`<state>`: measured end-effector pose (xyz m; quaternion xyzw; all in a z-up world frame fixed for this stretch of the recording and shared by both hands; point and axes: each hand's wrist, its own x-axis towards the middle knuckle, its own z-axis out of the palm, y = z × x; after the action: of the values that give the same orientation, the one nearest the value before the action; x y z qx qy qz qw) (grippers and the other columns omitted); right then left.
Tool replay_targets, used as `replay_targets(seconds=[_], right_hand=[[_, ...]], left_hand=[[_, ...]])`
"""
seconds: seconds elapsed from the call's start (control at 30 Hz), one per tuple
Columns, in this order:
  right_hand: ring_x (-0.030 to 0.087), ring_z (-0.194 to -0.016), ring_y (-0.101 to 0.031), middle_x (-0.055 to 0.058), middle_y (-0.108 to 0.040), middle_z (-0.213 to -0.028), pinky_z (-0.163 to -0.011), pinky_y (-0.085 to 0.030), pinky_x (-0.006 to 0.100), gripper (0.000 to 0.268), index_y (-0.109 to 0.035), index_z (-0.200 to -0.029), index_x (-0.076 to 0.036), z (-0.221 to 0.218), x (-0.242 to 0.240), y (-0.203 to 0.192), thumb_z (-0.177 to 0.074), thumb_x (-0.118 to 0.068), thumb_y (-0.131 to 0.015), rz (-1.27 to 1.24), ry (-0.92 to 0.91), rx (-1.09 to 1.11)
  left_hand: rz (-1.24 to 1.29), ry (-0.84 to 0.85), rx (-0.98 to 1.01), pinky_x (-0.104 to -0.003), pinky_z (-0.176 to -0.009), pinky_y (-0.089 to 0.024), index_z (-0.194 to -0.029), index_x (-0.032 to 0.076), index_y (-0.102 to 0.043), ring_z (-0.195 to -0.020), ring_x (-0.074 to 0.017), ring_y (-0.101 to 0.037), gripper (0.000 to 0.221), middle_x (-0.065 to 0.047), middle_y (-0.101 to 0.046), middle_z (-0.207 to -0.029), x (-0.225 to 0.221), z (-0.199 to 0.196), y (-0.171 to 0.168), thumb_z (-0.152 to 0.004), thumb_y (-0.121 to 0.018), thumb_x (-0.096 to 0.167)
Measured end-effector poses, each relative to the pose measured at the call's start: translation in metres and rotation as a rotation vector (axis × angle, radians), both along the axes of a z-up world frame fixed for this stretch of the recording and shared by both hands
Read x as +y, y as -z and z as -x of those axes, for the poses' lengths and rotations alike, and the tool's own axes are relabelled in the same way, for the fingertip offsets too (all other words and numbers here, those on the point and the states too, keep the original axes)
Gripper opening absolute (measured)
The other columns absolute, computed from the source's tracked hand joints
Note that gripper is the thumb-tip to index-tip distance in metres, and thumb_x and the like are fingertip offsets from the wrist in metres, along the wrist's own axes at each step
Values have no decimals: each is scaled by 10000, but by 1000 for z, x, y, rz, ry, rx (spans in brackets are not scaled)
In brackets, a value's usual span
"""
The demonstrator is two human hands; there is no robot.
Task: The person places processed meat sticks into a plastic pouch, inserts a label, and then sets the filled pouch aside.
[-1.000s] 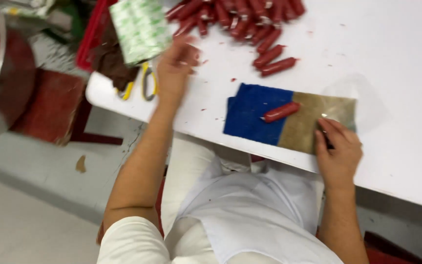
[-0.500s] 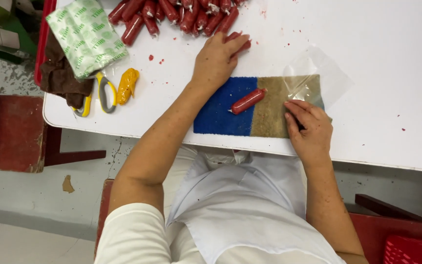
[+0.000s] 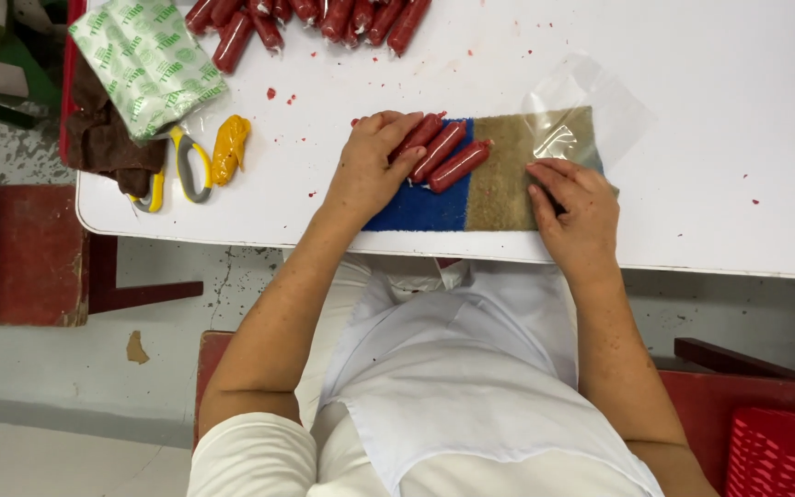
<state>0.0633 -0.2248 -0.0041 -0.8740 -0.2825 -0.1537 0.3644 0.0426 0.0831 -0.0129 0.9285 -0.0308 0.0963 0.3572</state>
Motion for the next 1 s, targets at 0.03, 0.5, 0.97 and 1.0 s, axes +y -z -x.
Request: replay_targets(seconds=[0.03, 0.5, 0.97, 1.0], right_hand=[[334, -999, -682, 74, -734, -1109, -922, -506, 440, 198, -789, -1144, -142, 0, 0, 0, -951, -98, -780, -7, 1, 13], [336, -967, -678, 83, -730, -1077, -893, -513, 440, 211, -785, -1147, -140, 1, 1, -5, -941, -94, -777, -9, -2, 38], [338, -988, -667, 90, -720, -1105, -896, -517, 445, 217, -773, -1183, -136, -2, 1, -5, -967, -133, -753, 13, -12, 43], [340, -983, -667, 97, -719, -1107, -896, -515, 448, 217, -772, -1185, -130, -2, 1, -6, -969, -130, -748, 14, -14, 52]], left_hand=[[-21, -2, -4, -364, -923, -557, -1383, 239, -630, -1101, -276, -629, 412, -76, -648, -1157, 4, 0, 1, -988, -702, 331], [-42, -162, -132, -352, -821, -592, -1206, 121, -721, -975, -281, -651, 294, -108, -678, -956, -8, 1, -23, -914, -748, 143], [-476, -63, -468, -353, -687, -546, -1207, 137, -679, -903, -274, -625, 270, -76, -610, -924, -73, 27, 9, -953, -680, 227], [-456, -57, -477, -351, -712, -552, -1222, 124, -668, -908, -286, -624, 288, -87, -609, -926, -72, 30, 10, -946, -689, 204]])
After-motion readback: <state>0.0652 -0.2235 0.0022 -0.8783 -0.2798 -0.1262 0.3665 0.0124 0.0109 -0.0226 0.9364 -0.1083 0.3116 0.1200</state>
